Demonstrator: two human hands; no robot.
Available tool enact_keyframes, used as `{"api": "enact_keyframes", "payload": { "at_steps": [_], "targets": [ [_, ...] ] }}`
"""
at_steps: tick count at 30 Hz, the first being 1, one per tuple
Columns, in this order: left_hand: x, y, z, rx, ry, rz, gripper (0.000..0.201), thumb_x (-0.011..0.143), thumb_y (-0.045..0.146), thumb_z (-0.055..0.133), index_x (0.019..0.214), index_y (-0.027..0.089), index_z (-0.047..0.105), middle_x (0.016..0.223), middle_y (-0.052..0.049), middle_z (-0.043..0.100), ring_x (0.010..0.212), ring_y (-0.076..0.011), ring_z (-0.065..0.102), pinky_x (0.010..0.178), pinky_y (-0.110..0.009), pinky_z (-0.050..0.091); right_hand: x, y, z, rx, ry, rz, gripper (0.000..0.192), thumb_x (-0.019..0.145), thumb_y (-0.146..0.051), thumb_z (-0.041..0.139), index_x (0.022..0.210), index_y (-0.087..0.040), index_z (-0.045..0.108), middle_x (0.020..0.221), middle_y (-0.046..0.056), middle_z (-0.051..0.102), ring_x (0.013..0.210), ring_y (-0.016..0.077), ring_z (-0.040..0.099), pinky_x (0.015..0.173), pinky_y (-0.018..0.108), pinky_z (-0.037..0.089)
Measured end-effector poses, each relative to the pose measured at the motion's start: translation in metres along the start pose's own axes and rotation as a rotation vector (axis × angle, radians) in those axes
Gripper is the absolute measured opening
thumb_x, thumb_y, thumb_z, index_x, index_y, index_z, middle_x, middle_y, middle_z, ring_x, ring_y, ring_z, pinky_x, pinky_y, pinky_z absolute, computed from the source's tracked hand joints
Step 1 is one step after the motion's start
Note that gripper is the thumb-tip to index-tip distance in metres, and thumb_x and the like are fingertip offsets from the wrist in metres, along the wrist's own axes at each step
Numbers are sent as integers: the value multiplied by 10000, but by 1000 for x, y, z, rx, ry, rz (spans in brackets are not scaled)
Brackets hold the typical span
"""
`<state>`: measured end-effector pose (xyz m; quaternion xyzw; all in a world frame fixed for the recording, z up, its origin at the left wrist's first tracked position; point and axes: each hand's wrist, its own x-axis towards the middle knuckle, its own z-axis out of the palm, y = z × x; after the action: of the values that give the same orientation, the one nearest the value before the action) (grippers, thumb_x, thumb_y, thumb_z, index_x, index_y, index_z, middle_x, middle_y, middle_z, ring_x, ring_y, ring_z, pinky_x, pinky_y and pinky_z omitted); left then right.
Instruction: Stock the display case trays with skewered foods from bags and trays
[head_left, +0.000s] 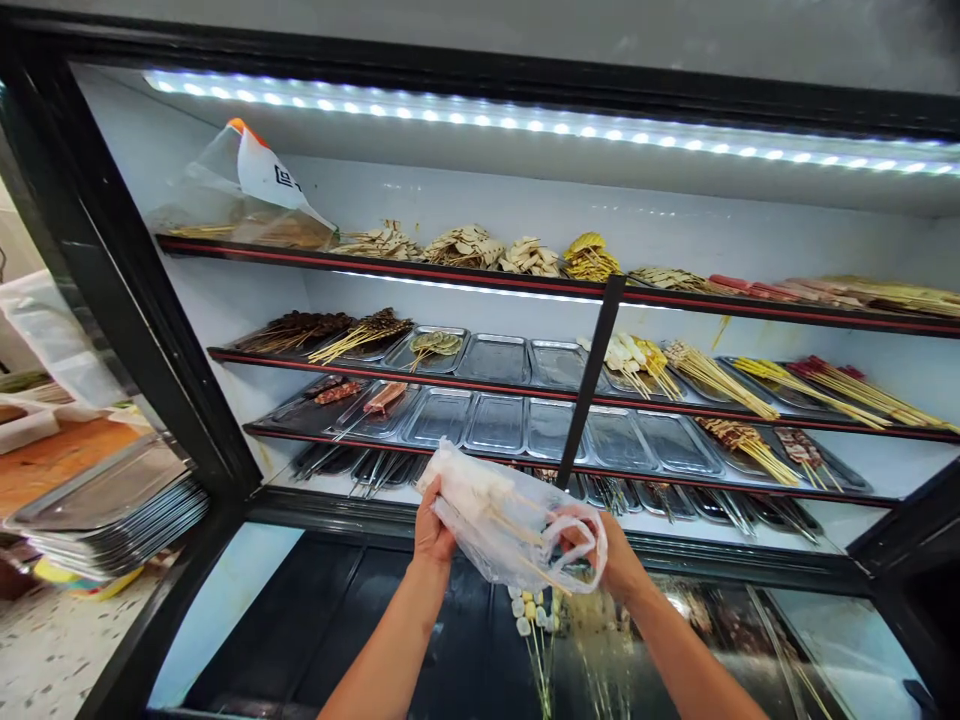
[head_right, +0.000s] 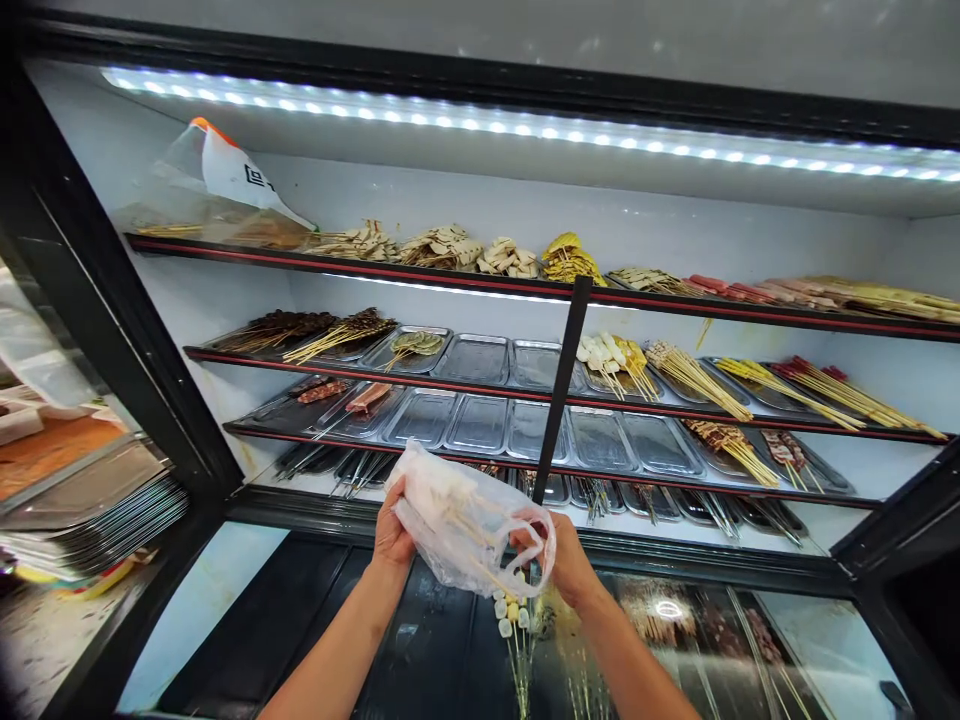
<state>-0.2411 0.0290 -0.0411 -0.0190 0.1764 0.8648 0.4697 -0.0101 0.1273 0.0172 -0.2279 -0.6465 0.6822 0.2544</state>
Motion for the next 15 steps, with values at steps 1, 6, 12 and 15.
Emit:
{"api": "enact_keyframes", "payload": {
  "at_steps": [1, 6, 12, 15],
  "targets": [
    [0, -1, 1, 1, 9, 4, 458, 834, 207, 524, 1284, 141, 463, 969, -116, 696, 932, -262, 641, 989, -482, 392, 2, -5, -2, -1, 25, -26, 288, 657, -407, 685, 753, -136, 668, 599, 14, 585, 532, 94, 483, 491, 212, 373],
    [-3, -7, 5, -6, -15, -24, 379, 848, 233, 517, 1215, 142, 528, 948, -101, 702, 936, -255, 639, 989, -458, 401, 13, -8, -8, -44, -1, -14, 320, 672, -420, 654, 826, -144, 699, 703, 43, 640, 575, 116, 508, 564, 255, 414],
    [-3, -17, 14, 48, 0, -100, 331, 823, 202, 531, 1141, 112, 554, 951, -110, 698, 921, -259, 643, 967, -461, 421, 23, 18, -7, -60, -200, 136, 313, 621, -446, 654, 696, -143, 675, 576, 16, 585, 514, 112, 476, 501, 244, 378],
    [0, -27, 16, 86, 7, -154, 372, 806, 174, 533, 1171, 103, 526, 925, -106, 702, 898, -262, 649, 951, -467, 432, 30, 21, -7, -80, -252, 131, 292, 604, -402, 672, 484, -151, 583, 461, -18, 494, 471, 88, 411, 481, 233, 345]
  ]
}}
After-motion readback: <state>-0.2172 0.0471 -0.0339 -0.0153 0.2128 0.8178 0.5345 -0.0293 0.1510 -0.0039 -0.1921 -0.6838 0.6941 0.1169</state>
